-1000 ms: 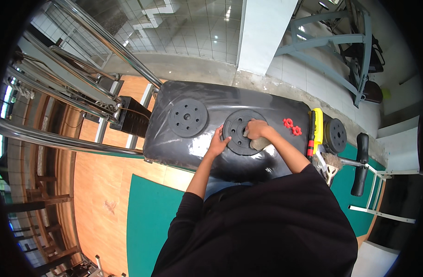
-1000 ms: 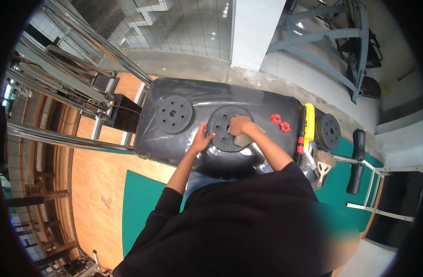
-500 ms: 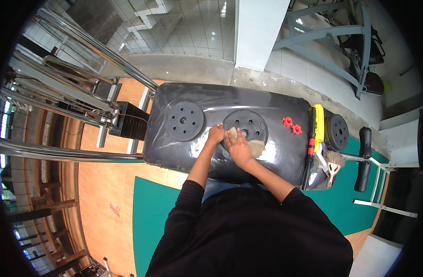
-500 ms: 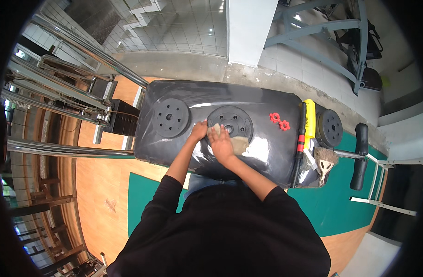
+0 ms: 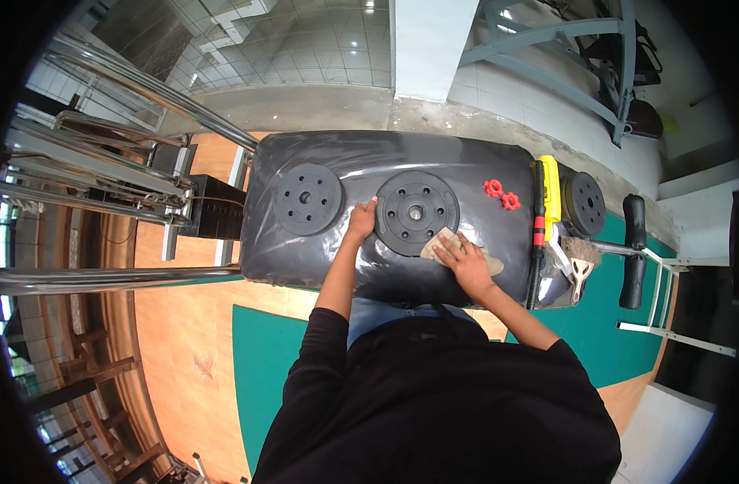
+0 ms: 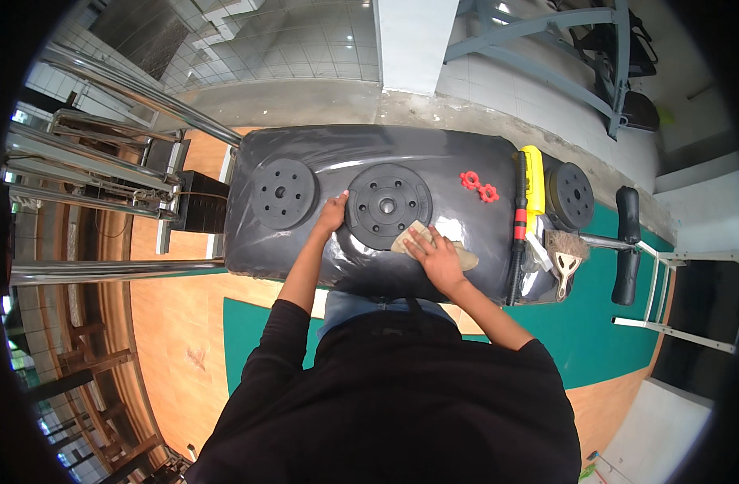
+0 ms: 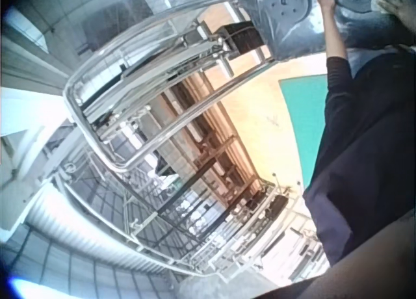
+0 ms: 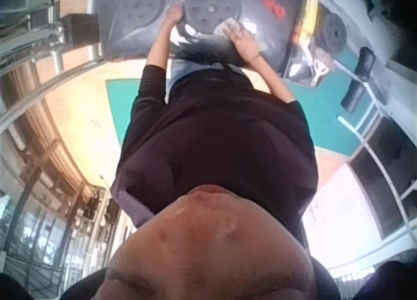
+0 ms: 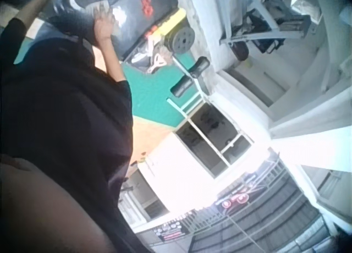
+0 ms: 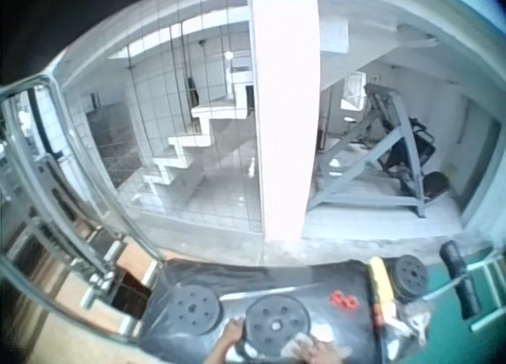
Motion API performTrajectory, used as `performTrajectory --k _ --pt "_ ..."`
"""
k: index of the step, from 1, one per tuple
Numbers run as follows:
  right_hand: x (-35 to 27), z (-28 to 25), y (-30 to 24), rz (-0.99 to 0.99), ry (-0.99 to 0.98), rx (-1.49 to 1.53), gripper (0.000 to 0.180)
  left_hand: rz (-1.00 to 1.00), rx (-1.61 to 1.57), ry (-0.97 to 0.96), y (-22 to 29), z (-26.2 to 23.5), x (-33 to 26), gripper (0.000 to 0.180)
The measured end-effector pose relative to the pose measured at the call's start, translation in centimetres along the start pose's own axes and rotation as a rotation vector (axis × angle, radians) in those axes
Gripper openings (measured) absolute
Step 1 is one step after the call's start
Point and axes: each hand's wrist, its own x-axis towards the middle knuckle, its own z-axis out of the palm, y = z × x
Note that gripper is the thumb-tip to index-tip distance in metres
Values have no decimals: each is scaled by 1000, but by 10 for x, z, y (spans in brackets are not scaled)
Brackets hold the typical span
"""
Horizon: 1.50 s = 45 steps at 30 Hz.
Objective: The person wipes a weight plate with a cloth, then places it on a barbell. They repeat this with a second weight plate and secure both plates with red collars. The person then lifts and adjusts the assembled barbell on a padded bench.
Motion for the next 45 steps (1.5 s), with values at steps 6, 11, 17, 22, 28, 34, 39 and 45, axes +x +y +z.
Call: performTrajectory --k 6,11,17,22,28,34,39,45 --pt "15 -18 48 459 8 374 52 61 74 89 0 4 -3 63" --pt "83 -36 72 419 128 344 57 16 3 83 0 -4 -5 64" --pt "93 -3 50 489 -215 5 63 -68 -137 -35 8 -8 -10 56" --pt "57 -17 19 462 -193 -5 61 5 -82 65 -13 -2 -3 54" --pt "22 -13 -5 506 -184 183 60 45 52 123 2 4 -12 57" --pt "-1 -7 8 467 -279 693 54 231 393 110 43 -14 17 73" --pt "-15 -11 4 1132 -189 1842 41 375 653 25 75 7 6 93" --pt "20 7 -18 1149 -10 1813 46 46 520 -216 104 -5 6 107"
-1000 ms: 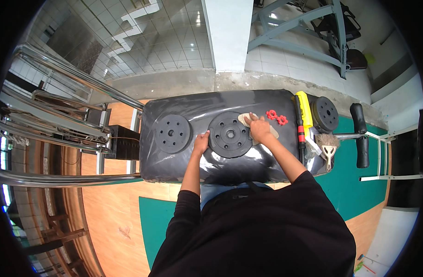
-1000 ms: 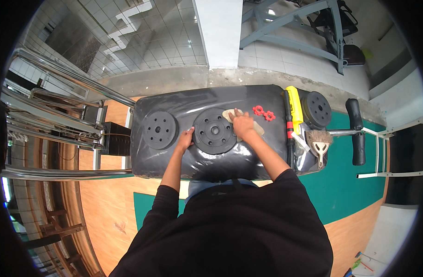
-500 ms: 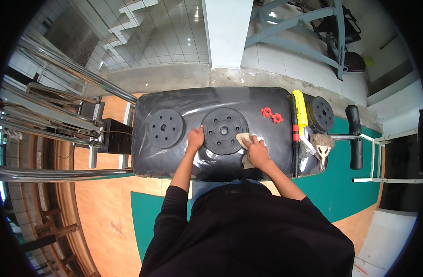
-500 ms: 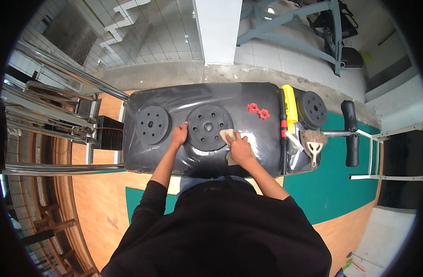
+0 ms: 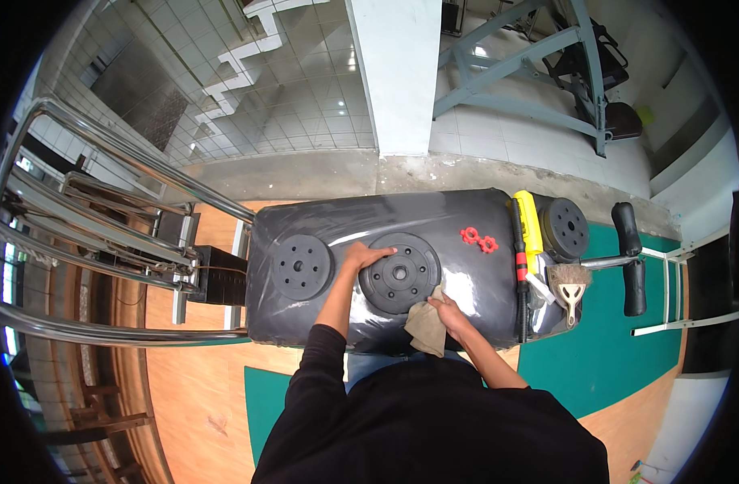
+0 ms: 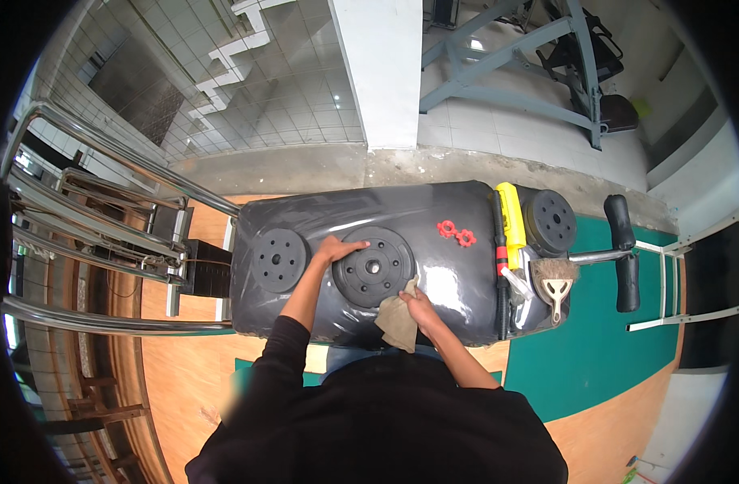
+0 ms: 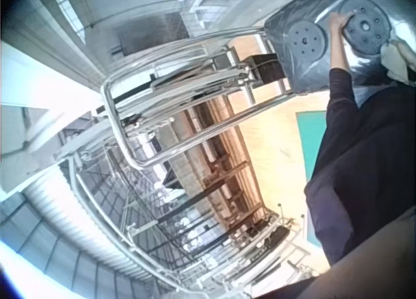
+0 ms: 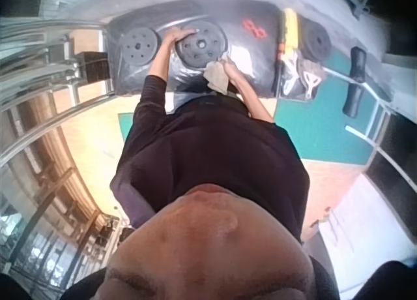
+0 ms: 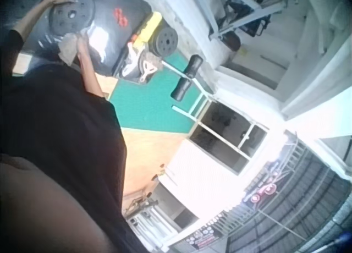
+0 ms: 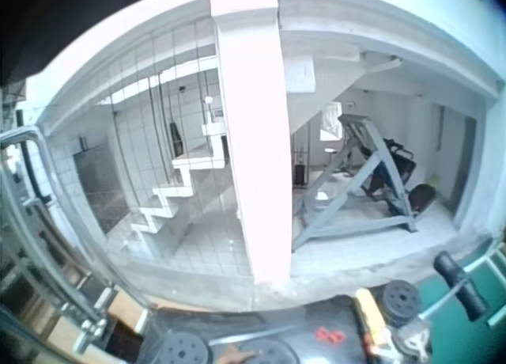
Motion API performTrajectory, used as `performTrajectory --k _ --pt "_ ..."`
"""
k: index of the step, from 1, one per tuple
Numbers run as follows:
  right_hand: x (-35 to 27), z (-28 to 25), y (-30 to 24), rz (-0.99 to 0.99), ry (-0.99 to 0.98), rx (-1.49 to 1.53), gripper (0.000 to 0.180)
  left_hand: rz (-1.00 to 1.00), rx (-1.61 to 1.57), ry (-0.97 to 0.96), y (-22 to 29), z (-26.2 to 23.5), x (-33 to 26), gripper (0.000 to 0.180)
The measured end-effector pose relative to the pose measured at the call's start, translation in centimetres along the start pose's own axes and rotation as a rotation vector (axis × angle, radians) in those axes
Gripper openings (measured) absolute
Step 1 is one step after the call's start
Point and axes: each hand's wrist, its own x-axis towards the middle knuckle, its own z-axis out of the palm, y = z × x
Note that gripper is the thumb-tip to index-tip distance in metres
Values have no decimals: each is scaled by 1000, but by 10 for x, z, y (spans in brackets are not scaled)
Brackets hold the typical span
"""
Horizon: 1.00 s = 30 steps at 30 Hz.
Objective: The person wipes a weight plate with a cloth, then places it on a barbell. They repeat this with a second weight plate and secure both plates with red collars. The person then lifts and adjusts the assembled barbell on a padded bench.
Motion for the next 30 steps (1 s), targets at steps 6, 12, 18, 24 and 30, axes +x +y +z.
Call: performTrajectory --k 6,12,18,24,30 --pt "8 -23 12 192 -127 295 41 44 -300 99 -32 15 -33 85" --pt "5 -30 -5 157 -153 428 41 345 -267 427 30 -2 -121 51" --pt "16 -26 -83 -333 8 97 39 662 51 531 41 2 -141 50" --pt "-18 31 -115 -725 268 -702 31 729 112 612 54 27 -145 44" --pt "-44 54 -98 -1240 353 -894 30 720 162 648 45 38 -128 42"
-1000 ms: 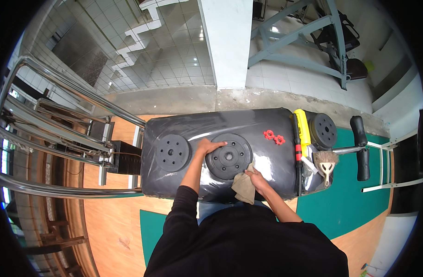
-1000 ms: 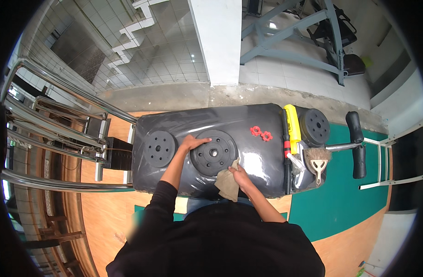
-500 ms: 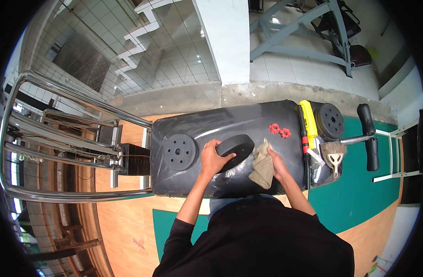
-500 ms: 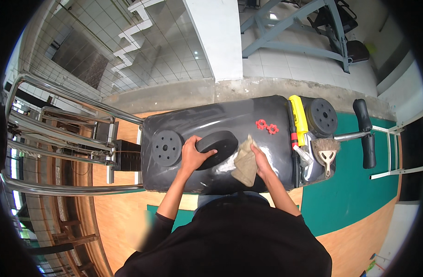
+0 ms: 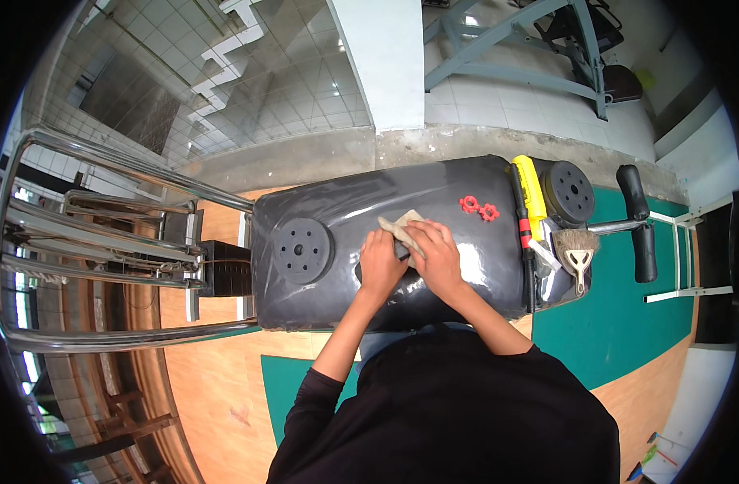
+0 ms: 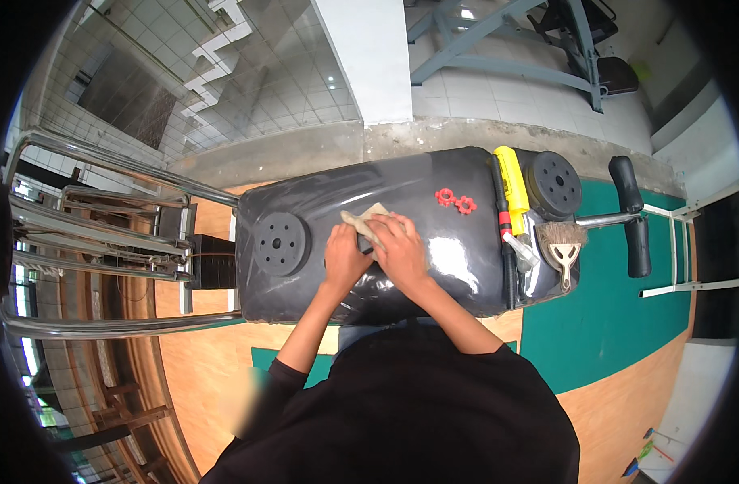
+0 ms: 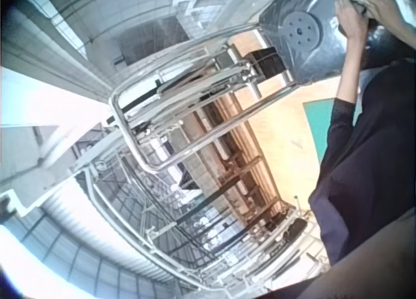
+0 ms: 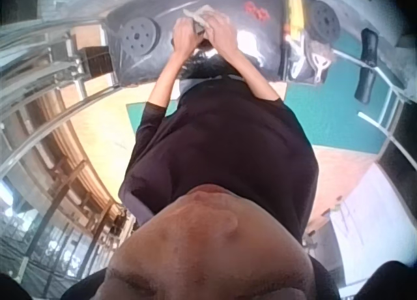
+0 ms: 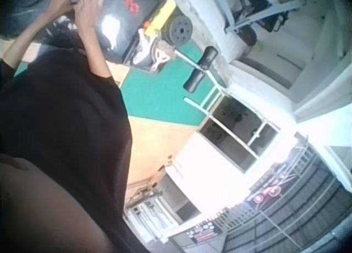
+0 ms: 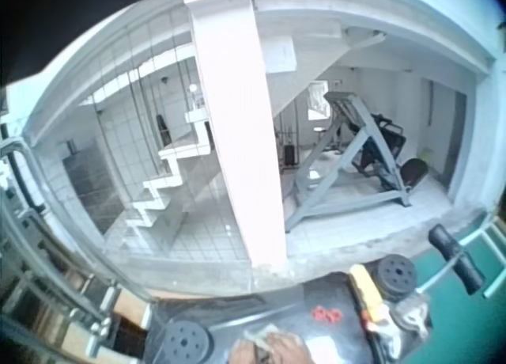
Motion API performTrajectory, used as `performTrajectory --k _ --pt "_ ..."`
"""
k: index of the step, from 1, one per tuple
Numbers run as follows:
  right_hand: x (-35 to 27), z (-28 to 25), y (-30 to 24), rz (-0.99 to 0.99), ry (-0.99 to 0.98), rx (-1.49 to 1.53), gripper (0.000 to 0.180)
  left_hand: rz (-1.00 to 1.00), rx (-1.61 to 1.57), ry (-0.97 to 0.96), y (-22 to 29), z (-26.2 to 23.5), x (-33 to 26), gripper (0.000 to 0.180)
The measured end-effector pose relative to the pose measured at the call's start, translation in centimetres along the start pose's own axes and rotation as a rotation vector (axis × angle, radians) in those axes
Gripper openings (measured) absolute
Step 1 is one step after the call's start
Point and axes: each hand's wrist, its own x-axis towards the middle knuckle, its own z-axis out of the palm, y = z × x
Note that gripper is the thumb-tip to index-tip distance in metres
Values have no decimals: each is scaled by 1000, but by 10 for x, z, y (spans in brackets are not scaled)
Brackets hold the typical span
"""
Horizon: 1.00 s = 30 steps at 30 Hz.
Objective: The person wipes a weight plate with a cloth, then places it on a barbell. They repeat this with a second weight plate and secure both plates with red collars. The person then lifts and adjusts the assembled barbell on a padded bench.
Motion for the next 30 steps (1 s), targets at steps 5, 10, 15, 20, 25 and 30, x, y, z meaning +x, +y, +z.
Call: performTrajectory --k 5,10,15,20,25,30 --pt "-26 1 64 244 -1 19 29 -39 -67 -22 9 -14 -6 46" --pt "-59 4 97 304 -162 -261 34 -40 -20 7 7 -17 -14 47" --pt "-87 31 111 199 -206 -602 47 -69 -34 63 6 -22 -33 47" --pt "-84 27 114 352 -131 -460 42 -137 -18 33 6 -28 -45 46" --pt "-90 0 83 269 98 -436 30 -203 -6 -6 10 -31 -53 45" --pt "-130 2 51 336 -52 15 23 -234 -26 -1 0 -30 -53 51"
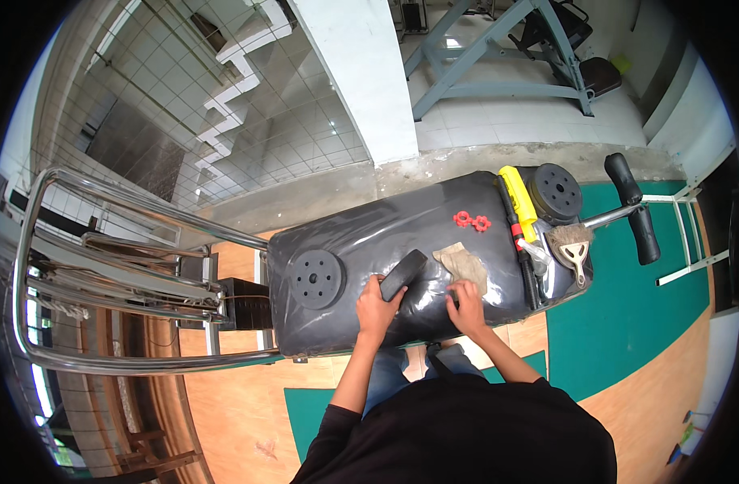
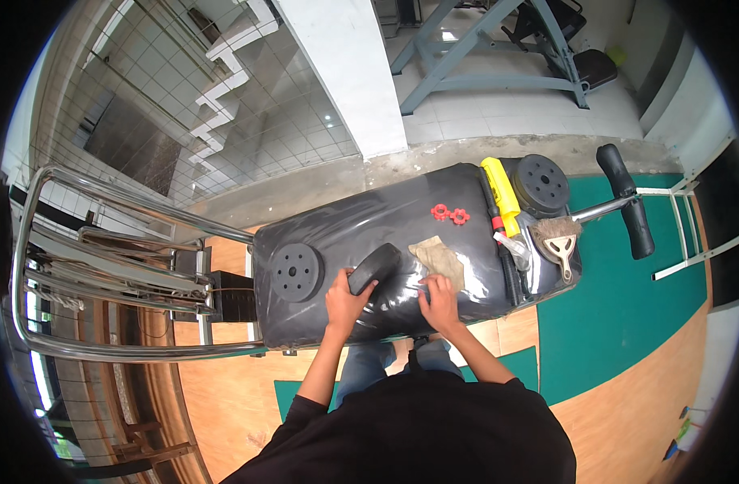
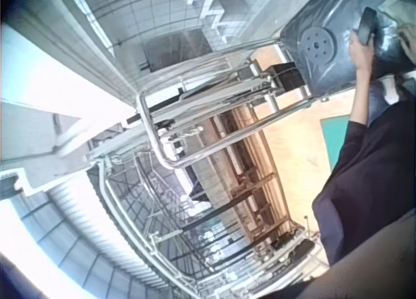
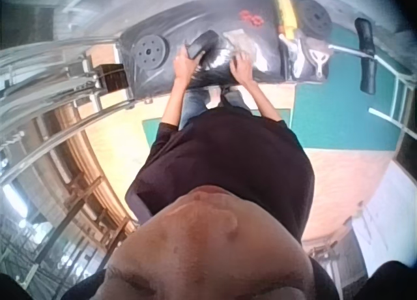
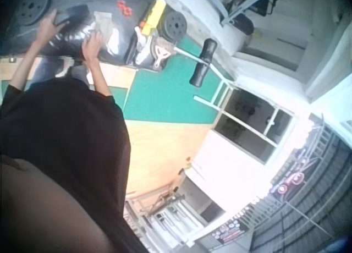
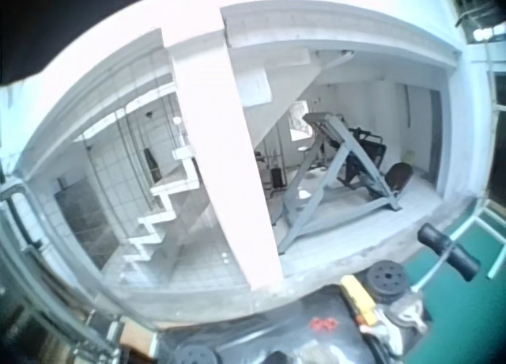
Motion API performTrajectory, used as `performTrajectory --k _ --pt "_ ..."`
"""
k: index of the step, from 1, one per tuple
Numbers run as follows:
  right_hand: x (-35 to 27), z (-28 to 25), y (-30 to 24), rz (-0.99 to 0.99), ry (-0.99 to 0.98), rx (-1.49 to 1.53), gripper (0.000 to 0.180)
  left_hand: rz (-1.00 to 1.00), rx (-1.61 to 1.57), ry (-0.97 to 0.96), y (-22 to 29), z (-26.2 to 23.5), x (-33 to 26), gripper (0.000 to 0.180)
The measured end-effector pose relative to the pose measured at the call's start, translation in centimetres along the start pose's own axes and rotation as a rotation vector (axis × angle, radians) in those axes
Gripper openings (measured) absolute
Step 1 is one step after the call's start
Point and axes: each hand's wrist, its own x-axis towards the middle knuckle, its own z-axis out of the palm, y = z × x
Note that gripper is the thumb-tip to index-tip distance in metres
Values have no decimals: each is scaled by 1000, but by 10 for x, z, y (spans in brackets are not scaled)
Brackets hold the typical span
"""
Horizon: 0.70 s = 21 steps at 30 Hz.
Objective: The person wipes a weight plate with a cloth, then places it on a barbell. They repeat this with a second weight plate and secure both plates with red collars. The person then lifts and adjusts the assembled barbell on a padded bench.
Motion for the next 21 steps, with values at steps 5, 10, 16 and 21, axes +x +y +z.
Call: performTrajectory --k 5,10,16,21 --pt "-33 56 16 611 -620 343 45 -18 -80 -74 -14 -9 0 55" --pt "-48 103 -4 1069 -905 828 88 -75 -140 -91 -36 -20 -16 52" --pt "-52 142 -38 1095 -685 1270 83 -260 -277 -131 -76 -44 -48 56" --pt "-91 160 -46 1093 -681 1314 58 -494 -294 -225 -133 -61 -83 58"
